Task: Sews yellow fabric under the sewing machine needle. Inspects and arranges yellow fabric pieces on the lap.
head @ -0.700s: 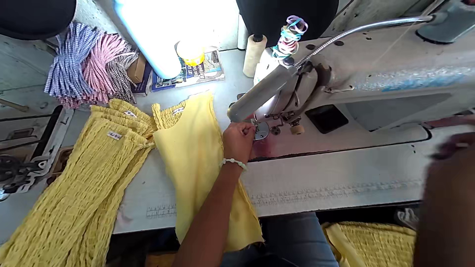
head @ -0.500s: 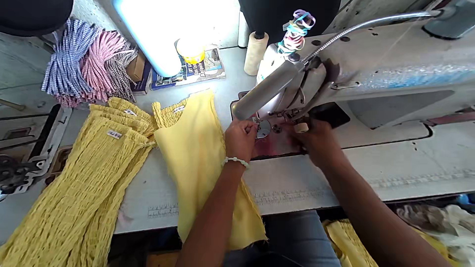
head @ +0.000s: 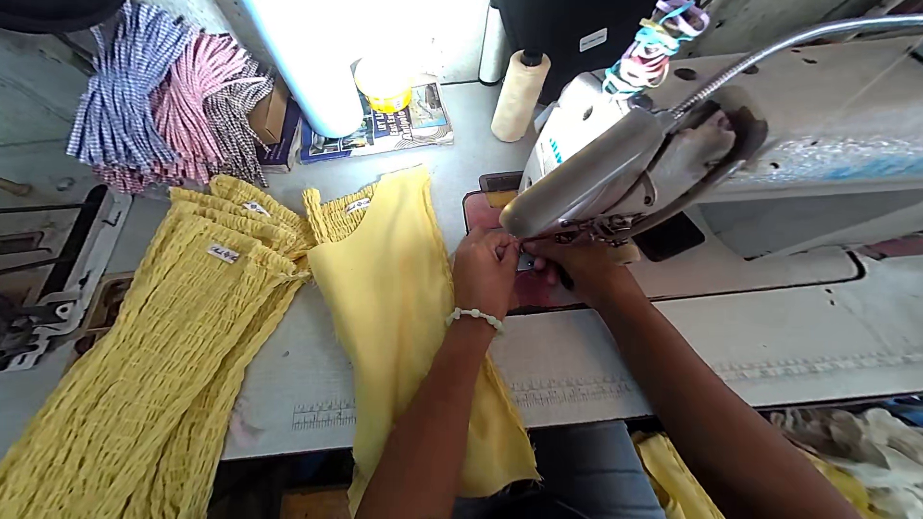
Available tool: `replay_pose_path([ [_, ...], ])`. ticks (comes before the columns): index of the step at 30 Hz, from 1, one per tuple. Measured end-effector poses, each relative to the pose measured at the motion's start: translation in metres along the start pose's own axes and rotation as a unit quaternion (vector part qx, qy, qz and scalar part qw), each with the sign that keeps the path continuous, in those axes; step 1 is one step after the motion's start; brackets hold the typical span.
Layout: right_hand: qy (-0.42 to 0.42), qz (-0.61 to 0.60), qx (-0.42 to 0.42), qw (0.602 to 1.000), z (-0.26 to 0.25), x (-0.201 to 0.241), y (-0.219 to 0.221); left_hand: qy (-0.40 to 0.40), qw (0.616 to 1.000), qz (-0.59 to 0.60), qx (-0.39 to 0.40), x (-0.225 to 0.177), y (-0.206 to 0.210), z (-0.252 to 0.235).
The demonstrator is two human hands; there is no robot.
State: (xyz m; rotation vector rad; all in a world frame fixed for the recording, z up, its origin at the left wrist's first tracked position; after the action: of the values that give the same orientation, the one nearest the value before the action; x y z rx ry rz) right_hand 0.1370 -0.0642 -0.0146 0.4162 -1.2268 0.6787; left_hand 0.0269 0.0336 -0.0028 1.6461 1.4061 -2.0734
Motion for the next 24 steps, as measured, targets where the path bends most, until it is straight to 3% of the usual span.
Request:
replay_pose_path([
  [24, -0.013, 0.011, 0.007, 1.0, -0.0001, -0.0033, -0.0025, 0.004, 1.0, -0.014, -0.004, 0.0016, 0.0019, -0.0018],
])
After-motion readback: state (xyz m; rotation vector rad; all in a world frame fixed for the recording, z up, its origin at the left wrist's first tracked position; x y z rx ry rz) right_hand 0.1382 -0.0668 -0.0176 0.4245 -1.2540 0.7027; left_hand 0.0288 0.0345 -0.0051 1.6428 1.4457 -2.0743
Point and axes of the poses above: each hand's wrist, its own z-axis away from the middle knuckle, its own y-axis out of the palm, x = y × z, the point moved 4 cm from there along -z, towards the middle knuckle, and after that the axes turned 1 degree about -z, right-handed, at the moved point
